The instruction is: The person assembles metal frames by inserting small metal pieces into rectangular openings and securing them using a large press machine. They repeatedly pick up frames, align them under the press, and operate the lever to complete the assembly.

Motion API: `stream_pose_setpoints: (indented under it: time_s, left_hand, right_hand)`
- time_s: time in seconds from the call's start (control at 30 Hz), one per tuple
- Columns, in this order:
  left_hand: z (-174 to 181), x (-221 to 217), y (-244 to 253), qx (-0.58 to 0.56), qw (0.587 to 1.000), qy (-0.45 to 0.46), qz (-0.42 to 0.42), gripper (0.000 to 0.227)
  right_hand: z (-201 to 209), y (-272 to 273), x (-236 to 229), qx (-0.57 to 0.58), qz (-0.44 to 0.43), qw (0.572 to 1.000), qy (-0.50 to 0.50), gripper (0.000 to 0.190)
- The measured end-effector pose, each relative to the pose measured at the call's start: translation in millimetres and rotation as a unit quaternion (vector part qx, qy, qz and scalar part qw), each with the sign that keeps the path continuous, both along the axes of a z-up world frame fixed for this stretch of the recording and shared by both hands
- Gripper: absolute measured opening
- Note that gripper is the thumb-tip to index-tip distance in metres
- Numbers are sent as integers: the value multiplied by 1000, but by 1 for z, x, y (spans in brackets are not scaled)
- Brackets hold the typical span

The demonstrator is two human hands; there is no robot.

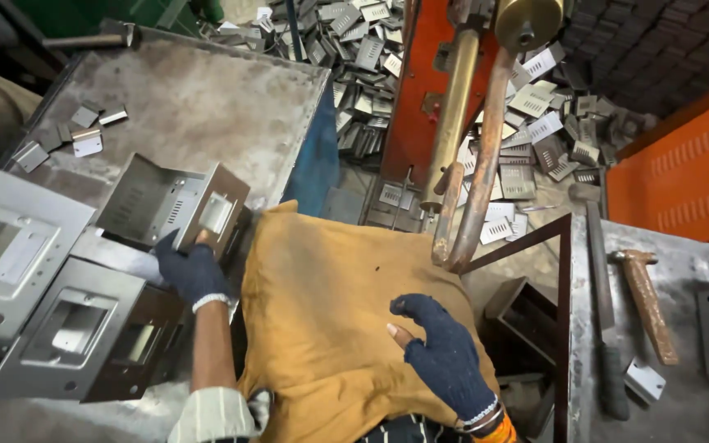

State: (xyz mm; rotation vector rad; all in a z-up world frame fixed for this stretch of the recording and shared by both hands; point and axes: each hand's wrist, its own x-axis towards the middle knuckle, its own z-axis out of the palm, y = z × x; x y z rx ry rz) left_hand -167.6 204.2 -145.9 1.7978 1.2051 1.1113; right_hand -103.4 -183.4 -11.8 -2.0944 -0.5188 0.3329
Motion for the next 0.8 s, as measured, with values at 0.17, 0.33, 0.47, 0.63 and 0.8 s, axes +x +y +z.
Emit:
stream_pose_setpoints:
  time_s: [0.17, 0.33, 0.47, 0.63, 0.8]
  left_hand:
    - [-6, -8, -17, 12, 992, -122, 19, 58]
    - [60, 11, -67, 212, 971, -9, 113, 59]
    - [75, 28, -119, 151, 986, -60, -46, 39]
    - [69, 53, -200, -104, 937, -95, -321, 28]
    - [58, 76, -278, -352, 775, -53, -522, 18]
  right_hand:
    - [11, 3, 10, -60, -23, 993, 97, 29]
    - [-15, -1, 22, -28, 33, 999, 10, 31]
    - [-27, -8, 30, 13, 47, 999, -20, 26]
    - [-19, -21, 45, -3, -59, 993, 98, 28]
    - [-21, -63, 57, 0, -138, 989, 50, 29]
